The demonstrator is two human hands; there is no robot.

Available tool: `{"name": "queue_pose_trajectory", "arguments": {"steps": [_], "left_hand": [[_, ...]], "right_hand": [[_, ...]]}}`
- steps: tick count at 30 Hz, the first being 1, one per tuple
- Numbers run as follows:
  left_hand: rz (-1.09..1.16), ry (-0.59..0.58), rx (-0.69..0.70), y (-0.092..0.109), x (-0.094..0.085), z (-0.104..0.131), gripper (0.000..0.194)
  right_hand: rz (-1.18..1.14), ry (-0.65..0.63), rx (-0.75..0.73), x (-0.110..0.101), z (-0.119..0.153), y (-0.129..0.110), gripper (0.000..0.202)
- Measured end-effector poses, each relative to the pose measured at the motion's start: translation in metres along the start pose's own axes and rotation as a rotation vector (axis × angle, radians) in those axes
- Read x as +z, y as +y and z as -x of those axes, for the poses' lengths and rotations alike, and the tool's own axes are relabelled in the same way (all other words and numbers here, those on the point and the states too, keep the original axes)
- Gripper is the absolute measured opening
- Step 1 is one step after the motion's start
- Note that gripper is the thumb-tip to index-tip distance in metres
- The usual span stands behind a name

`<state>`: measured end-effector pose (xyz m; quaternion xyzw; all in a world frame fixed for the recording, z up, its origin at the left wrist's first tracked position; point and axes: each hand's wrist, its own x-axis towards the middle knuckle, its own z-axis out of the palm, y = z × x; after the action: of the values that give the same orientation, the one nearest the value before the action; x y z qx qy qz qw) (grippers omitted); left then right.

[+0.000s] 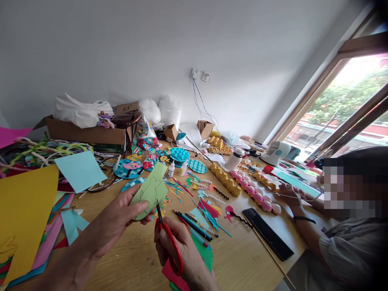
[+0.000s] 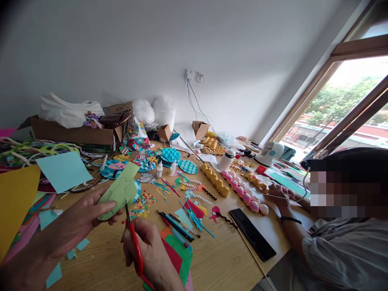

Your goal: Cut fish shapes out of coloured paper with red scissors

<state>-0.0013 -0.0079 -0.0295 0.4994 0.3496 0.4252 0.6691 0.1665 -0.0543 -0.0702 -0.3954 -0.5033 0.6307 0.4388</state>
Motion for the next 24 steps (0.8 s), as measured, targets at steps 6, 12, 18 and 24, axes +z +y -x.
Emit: {"name": "queue_pose_trajectory", "arguments": {"steps": [6,12,18,24], "left_hand": [[0.019,-0.033,-0.020,0.000,0.003,0.000,0.018],[-0.015,-0.061,-0.022,-0.002,0.006,0.000,0.024],[-0.076,-0.089,-0.054,-0.010,0.000,-0.001,0.029],[-0.035,0.004,-0.029,-0.006,0.007,0.000,0.021]], "right_hand": [[-0.057,0.014,0.002,0.003,0.001,-0.001,0.060],[-0.053,0.025,-0.028,0.003,0.001,0.003,0.060],[-0.063,0.023,-0.087,0.004,0.000,0.015,0.054],[-0.062,0.027,-0.042,0.007,-0.001,0.011,0.058]]}}
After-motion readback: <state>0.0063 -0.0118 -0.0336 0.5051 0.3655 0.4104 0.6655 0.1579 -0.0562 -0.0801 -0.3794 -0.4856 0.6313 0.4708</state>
